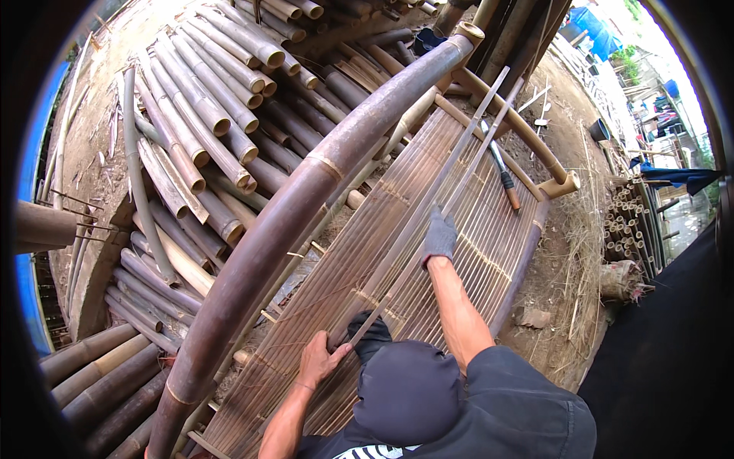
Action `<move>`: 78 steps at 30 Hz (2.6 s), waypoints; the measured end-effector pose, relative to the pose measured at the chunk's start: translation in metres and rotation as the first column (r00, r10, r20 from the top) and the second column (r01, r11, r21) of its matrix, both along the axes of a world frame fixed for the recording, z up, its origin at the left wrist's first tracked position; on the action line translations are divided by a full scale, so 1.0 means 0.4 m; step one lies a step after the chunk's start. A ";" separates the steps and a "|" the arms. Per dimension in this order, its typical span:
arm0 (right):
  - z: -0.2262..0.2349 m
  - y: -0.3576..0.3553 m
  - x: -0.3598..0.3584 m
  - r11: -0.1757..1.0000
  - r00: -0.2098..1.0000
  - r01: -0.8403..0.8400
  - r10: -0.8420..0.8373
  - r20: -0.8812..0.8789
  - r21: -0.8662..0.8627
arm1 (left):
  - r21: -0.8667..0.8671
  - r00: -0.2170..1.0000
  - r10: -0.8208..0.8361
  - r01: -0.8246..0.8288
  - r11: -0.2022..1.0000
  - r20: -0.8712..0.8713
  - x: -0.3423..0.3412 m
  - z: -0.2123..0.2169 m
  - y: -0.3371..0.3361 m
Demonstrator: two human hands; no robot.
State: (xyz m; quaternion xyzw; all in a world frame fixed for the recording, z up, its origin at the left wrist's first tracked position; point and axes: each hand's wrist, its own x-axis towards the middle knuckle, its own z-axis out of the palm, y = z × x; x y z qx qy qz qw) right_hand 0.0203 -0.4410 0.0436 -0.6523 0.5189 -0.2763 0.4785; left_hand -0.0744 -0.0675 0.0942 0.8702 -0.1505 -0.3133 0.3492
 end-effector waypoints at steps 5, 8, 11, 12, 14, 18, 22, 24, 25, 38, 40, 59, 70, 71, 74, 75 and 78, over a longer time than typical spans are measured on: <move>0.002 -0.084 0.020 0.986 0.995 -0.094 0.087 0.054 0.139 | -0.055 0.987 0.073 -0.081 0.995 -0.140 -0.010 0.015 -0.008; -0.040 -0.123 -0.001 0.958 0.966 -0.254 0.245 0.077 0.133 | -0.141 0.995 0.094 -0.099 0.985 -0.044 -0.007 0.002 -0.003; 0.088 -0.026 0.013 0.881 0.937 -0.348 0.334 0.101 0.319 | -0.129 0.953 0.181 -0.217 0.968 -0.244 0.020 0.031 0.011; 0.101 -0.012 0.017 0.842 0.915 -0.401 0.387 0.113 0.361 | -0.138 0.932 0.211 -0.260 0.956 -0.294 0.025 0.039 0.021; 0.118 0.029 0.036 0.736 0.853 -0.509 0.502 0.144 0.446 | -0.138 0.983 0.166 -0.176 0.975 -0.077 0.015 -0.005 0.054; 0.086 0.054 0.060 0.705 0.763 -0.571 0.645 -0.044 0.421 | 0.061 0.958 0.286 -0.287 0.956 0.033 -0.021 0.006 0.078; 0.047 -0.054 0.124 0.603 0.784 -0.596 0.579 0.222 0.531 | 0.175 0.910 0.252 -0.321 0.931 0.328 -0.029 0.012 0.111; 0.060 -0.107 0.177 0.528 0.841 -0.533 0.415 0.347 0.661 | 0.191 0.861 0.139 -0.261 0.946 0.490 -0.016 0.010 0.181; 0.075 -0.108 0.196 0.503 0.858 -0.512 0.342 0.384 0.697 | 0.190 0.821 0.139 -0.288 0.939 0.554 -0.012 0.008 0.227; 0.195 0.126 0.208 0.384 0.583 -0.800 0.677 0.449 0.460 | 0.248 0.585 0.221 -0.615 0.749 0.781 -0.098 -0.064 0.542; 0.187 0.129 0.200 0.413 0.559 -0.821 0.722 0.408 0.393 | 0.249 0.497 0.182 -0.678 0.691 0.848 -0.125 -0.096 0.589; 0.228 0.205 0.088 0.381 0.680 -0.726 0.523 0.514 0.573 | 0.368 0.435 0.440 -0.900 0.234 0.785 -0.253 -0.193 0.812; 0.027 0.240 0.109 0.037 0.490 -0.780 0.659 0.571 0.625 | 0.793 0.754 0.600 -0.526 0.307 0.267 -0.312 -0.257 0.984; 0.021 0.264 0.118 0.074 0.528 -0.756 0.657 0.538 0.651 | 0.755 0.783 0.547 -0.543 0.367 0.297 -0.317 -0.257 0.962; -0.058 0.276 0.177 0.121 0.536 -0.719 0.723 0.435 0.685 | 0.418 0.681 0.490 -0.727 0.545 0.544 -0.218 -0.175 0.783; -0.065 0.297 0.183 0.171 0.525 -0.714 0.772 0.358 0.679 | 0.410 0.690 0.460 -0.712 0.569 0.560 -0.210 -0.144 0.733; -0.053 0.328 0.187 0.312 0.522 -0.662 0.844 0.121 0.682 | 0.432 0.722 0.412 -0.674 0.599 0.556 -0.211 -0.138 0.637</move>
